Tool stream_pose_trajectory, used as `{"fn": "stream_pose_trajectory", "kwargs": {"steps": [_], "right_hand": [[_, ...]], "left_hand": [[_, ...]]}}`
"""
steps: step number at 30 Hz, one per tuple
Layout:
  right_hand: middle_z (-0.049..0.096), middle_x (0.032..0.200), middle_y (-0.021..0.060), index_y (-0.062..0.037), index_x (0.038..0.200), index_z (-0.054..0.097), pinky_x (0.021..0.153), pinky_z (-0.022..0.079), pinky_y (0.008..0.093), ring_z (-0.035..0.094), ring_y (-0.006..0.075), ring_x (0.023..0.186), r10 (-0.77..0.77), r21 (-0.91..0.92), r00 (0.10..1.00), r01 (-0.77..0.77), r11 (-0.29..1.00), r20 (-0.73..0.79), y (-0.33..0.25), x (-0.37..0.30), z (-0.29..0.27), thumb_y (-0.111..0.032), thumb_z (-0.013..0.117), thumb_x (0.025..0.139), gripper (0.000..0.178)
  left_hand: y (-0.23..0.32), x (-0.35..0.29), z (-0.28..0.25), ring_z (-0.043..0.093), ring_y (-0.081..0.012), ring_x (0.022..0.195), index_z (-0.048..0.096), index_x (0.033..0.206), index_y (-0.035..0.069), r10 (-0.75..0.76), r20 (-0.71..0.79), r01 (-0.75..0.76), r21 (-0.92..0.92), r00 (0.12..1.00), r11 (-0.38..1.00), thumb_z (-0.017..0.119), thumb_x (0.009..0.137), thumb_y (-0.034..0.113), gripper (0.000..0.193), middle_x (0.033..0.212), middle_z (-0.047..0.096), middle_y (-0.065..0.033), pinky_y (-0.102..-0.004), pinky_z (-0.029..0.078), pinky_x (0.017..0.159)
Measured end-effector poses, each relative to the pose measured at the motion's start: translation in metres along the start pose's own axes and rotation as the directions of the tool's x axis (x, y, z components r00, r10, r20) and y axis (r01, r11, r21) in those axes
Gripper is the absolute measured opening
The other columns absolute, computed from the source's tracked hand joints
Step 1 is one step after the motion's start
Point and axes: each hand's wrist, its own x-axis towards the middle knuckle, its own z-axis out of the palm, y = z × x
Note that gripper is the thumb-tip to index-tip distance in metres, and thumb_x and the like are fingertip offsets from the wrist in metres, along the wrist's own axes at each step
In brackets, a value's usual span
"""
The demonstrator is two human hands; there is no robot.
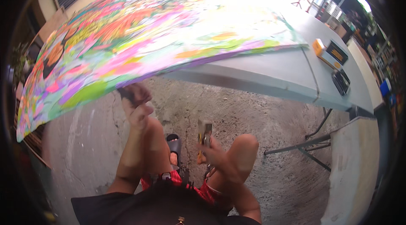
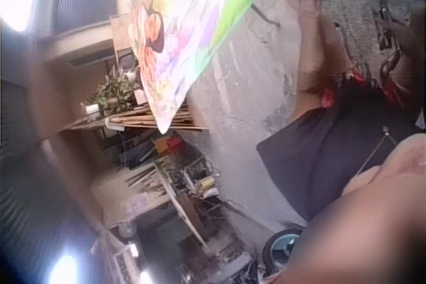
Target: The person staples the edge of a colorful canvas to a table using a handheld stapler. They repeatedly position staples along the canvas edge and press the stapler to secure it.
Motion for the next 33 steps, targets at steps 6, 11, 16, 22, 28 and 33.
{"fn": "stream_pose_trajectory", "kwargs": {"steps": [6,11,16,22,28,33], "right_hand": [[0.057,0.078,0.0036,-0.008,0.1,0.054,0.059,0.047,0.0319,0.057,0.0137,0.069,0.177,-0.681,0.971,-0.021,0.732,0.16,-0.083,0.066,-0.029,-0.036,0.07,0.088,0.034],[0.068,0.092,0.016,-0.0017,0.108,0.061,0.072,0.051,0.0403,0.066,0.0283,0.086,0.221,-0.955,0.951,0.253,-0.157,0.215,-0.113,0.1,-0.014,-0.042,0.074,0.078,0.052],[0.068,0.101,0.0209,-0.0032,0.109,0.063,0.084,0.049,0.0436,0.065,0.0344,0.098,0.357,-0.896,0.932,0.204,-0.393,0.056,-0.069,0.142,-0.035,-0.043,0.075,0.072,0.055],[0.068,0.099,0.02,-0.0029,0.108,0.063,0.083,0.05,0.0424,0.066,0.0344,0.098,0.349,-0.943,0.93,0.215,-0.253,0.118,-0.082,0.106,-0.031,-0.04,0.074,0.073,0.053],[0.069,0.096,0.0206,-0.001,0.105,0.065,0.082,0.051,0.0427,0.067,0.0348,0.095,0.266,-0.953,0.953,0.208,-0.221,0.146,-0.083,0.099,-0.042,-0.038,0.072,0.072,0.049],[0.068,0.101,0.0196,-0.0046,0.108,0.064,0.086,0.049,0.0428,0.064,0.0339,0.101,0.346,-0.94,0.937,0.16,-0.302,0.048,-0.085,0.105,-0.042,-0.041,0.074,0.073,0.051]], "left_hand": [[-0.011,-0.002,0.001,0.04,-0.0131,0.067,0.047,0.079,0.008,0.077,0.08,-0.074,-0.037,0.994,0.997,0.067,0.054,0.007,0.032,0.075,0.043,-0.0018,-0.0275,0.033,0.059],[-0.012,-0.006,-0.001,0.041,-0.0099,0.06,0.053,0.084,0.005,0.018,0.081,-0.02,0.018,0.997,1.0,0.07,0.056,0.006,0.033,0.072,0.045,0.001,-0.0262,0.032,0.053],[-0.003,-0.006,-0.007,0.042,-0.0096,0.06,0.055,0.084,0.003,0.013,0.091,-0.02,0.071,0.996,0.997,0.069,0.056,0.004,0.032,0.072,0.046,-0.0001,-0.0257,0.033,0.053],[0.03,-0.018,0.0,0.039,-0.0145,0.08,0.046,0.089,0.009,-0.285,0.111,0.274,0.106,0.952,0.956,0.062,0.053,0.001,0.041,0.087,0.042,-0.0029,-0.0295,0.032,0.07],[0.059,-0.026,0.001,0.043,-0.0114,0.083,0.045,0.119,0.004,-0.34,0.019,0.322,0.275,0.94,0.906,0.061,0.062,0.003,0.059,0.103,0.046,-0.0039,-0.0243,0.038,0.071],[0.059,-0.032,-0.008,0.041,-0.0131,0.089,0.046,0.121,0.005,-0.311,0.018,0.3,0.217,0.95,0.929,0.055,0.062,-0.002,0.06,0.105,0.044,-0.0026,-0.0264,0.039,0.078]]}}
